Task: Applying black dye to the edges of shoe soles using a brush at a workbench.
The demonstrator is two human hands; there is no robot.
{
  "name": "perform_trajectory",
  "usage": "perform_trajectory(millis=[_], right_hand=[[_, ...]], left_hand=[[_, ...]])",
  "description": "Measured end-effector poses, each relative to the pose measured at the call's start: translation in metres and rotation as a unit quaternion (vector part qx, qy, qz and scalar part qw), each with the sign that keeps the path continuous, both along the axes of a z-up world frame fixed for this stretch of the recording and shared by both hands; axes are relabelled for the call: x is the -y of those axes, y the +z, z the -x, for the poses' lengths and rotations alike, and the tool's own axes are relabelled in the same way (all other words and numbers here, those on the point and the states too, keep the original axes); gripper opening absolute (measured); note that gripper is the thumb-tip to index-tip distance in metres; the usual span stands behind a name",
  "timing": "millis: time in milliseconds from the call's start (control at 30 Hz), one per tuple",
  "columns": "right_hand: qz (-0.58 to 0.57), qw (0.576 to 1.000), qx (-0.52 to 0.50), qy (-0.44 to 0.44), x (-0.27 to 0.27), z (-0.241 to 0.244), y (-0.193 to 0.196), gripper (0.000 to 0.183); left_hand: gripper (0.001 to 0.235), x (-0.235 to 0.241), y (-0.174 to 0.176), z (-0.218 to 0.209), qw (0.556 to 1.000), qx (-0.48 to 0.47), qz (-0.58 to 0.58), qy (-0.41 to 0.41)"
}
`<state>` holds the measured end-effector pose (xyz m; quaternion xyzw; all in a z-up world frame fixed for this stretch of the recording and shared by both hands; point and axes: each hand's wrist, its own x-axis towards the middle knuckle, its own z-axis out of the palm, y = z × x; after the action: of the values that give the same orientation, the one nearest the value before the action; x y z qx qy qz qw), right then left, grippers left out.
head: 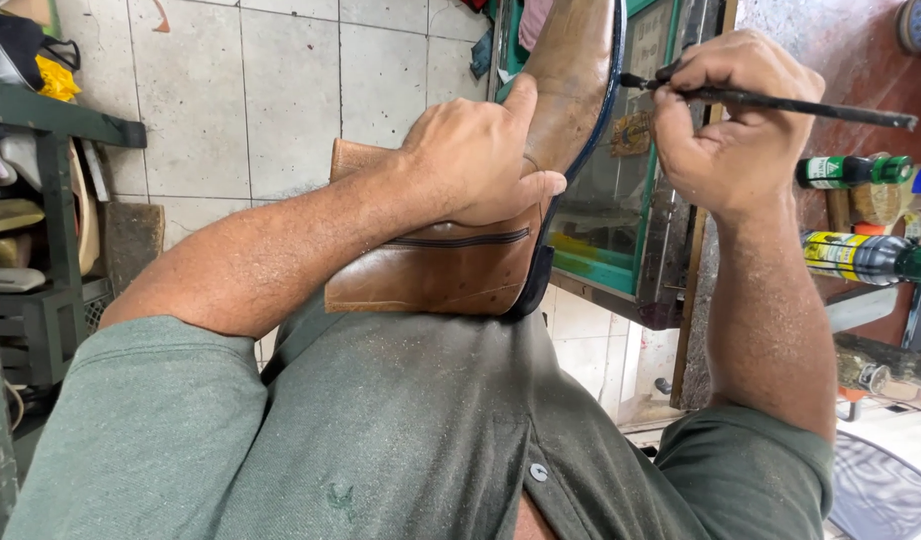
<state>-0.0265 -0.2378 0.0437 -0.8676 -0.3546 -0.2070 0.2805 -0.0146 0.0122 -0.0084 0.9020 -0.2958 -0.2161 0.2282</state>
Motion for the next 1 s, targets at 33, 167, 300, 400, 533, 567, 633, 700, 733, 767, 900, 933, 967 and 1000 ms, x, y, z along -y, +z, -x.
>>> perform_trajectory(millis=[33,167,300,400,533,567,633,700,733,767,900,933,967,1000], right_hand=[[-0.012,1.000,-0.006,0.004,0.001,0.003,-0.002,0.006],[-0.018,0.999,-0.027,-0.016,0.002,0.022,-0.007,0.009],[-0.029,0.998,-0.036,-0.037,-0.003,0.037,-0.014,0.009],[-0.067,0.996,-0.060,-0.019,-0.007,0.045,-0.018,0.010],[-0.073,0.993,-0.087,-0.028,-0.012,0.056,-0.022,0.012],[-0.078,0.992,-0.098,-0.026,-0.013,0.059,-0.023,0.013],[-0.076,0.992,-0.099,-0.015,-0.012,0.062,-0.028,0.014],[-0.073,0.992,-0.098,-0.005,-0.012,0.065,-0.030,0.014],[-0.066,0.992,-0.105,-0.001,-0.013,0.067,-0.029,0.014],[-0.059,0.992,-0.112,0.002,-0.015,0.068,-0.028,0.013],[-0.083,0.983,-0.157,0.040,-0.018,0.073,-0.026,0.010],[-0.087,0.980,-0.172,0.046,-0.018,0.074,-0.024,0.010],[-0.090,0.977,-0.187,0.051,-0.018,0.075,-0.023,0.010],[-0.094,0.976,-0.189,0.049,-0.013,0.071,-0.029,0.010]], left_hand=[[0.103,0.000,-0.002,0.000,1.000,0.006,0.001,-0.001],[0.100,0.001,-0.006,-0.002,1.000,0.021,0.013,-0.002],[0.098,0.000,-0.005,-0.003,1.000,0.005,0.014,0.000],[0.099,0.001,-0.006,-0.004,1.000,0.004,0.013,0.000],[0.099,0.002,-0.011,-0.004,1.000,0.016,0.020,0.000],[0.100,0.002,-0.013,-0.004,1.000,0.021,0.023,0.002],[0.098,0.002,-0.014,-0.003,1.000,0.022,0.021,0.001],[0.097,0.003,-0.016,-0.003,0.999,0.025,0.019,-0.001],[0.097,0.003,-0.016,-0.003,0.999,0.029,0.018,0.001],[0.098,0.003,-0.017,-0.003,0.999,0.032,0.016,0.002],[0.097,0.005,-0.019,-0.003,0.999,0.031,0.021,-0.003],[0.098,0.004,-0.020,-0.003,0.999,0.036,0.020,0.001],[0.099,0.005,-0.022,-0.003,0.999,0.041,0.018,0.004],[0.099,0.004,-0.025,-0.003,0.999,0.039,0.015,0.002]])
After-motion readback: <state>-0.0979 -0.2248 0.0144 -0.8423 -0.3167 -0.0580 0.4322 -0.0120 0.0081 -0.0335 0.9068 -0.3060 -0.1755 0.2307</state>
